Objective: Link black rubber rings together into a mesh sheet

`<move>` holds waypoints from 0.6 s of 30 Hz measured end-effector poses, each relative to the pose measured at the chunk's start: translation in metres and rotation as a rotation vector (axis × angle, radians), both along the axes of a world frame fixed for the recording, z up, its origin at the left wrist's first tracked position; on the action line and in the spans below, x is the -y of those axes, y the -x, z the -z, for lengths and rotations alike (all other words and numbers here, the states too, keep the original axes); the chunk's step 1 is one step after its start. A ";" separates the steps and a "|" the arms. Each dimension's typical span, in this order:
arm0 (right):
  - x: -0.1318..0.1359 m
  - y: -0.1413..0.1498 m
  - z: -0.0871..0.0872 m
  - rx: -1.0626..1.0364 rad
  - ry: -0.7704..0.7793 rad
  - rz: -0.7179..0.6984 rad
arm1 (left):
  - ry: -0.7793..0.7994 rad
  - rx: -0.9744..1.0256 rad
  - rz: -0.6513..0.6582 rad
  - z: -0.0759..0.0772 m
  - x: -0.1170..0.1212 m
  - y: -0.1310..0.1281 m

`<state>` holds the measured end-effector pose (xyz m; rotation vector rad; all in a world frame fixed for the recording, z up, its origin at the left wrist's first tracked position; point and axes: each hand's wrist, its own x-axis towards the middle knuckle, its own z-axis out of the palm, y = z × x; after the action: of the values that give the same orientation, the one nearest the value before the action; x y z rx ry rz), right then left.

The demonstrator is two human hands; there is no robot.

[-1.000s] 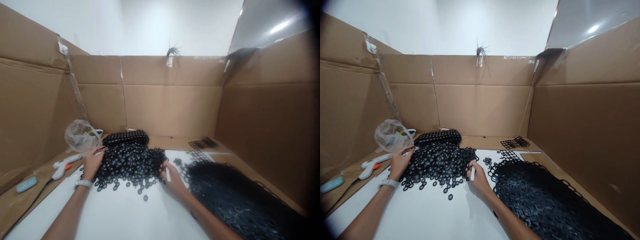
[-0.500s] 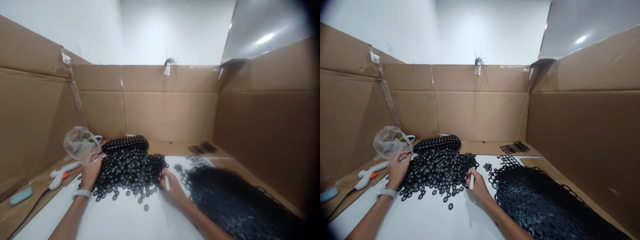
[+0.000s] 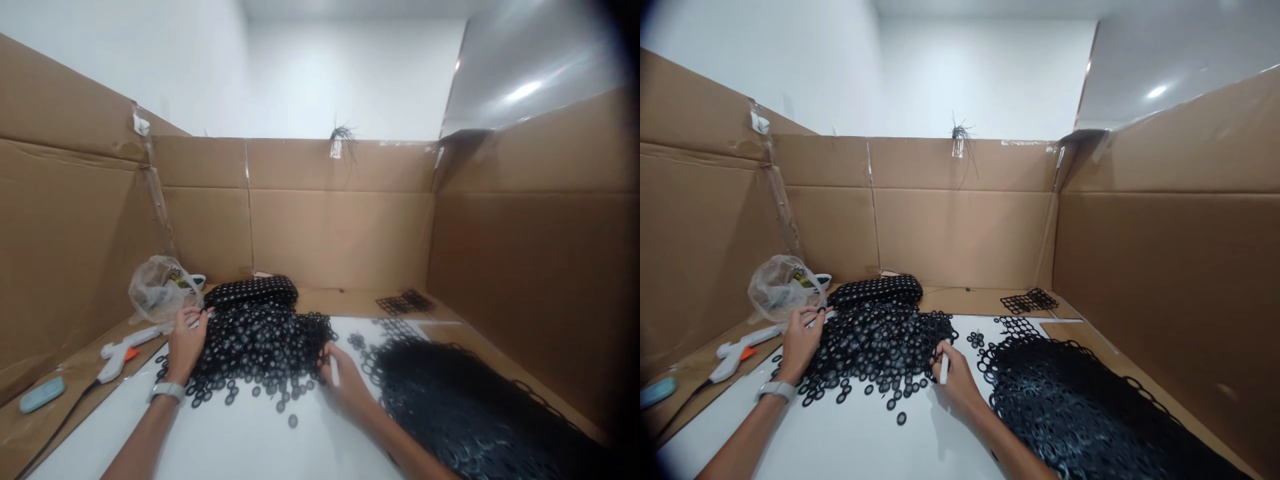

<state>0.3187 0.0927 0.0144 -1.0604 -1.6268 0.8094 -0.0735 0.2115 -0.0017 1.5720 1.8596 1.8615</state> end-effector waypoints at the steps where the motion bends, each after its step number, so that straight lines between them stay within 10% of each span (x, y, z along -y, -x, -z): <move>1: 0.000 0.000 0.000 -0.002 0.001 -0.002 | 0.008 0.003 0.007 0.001 0.000 0.000; 18: 0.001 0.000 0.003 0.011 -0.037 0.001 | 0.038 -0.189 0.159 -0.005 0.006 -0.005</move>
<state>0.3189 0.0918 0.0112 -1.0410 -1.6448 0.7713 -0.0685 0.2059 0.0029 1.8798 1.7660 1.6537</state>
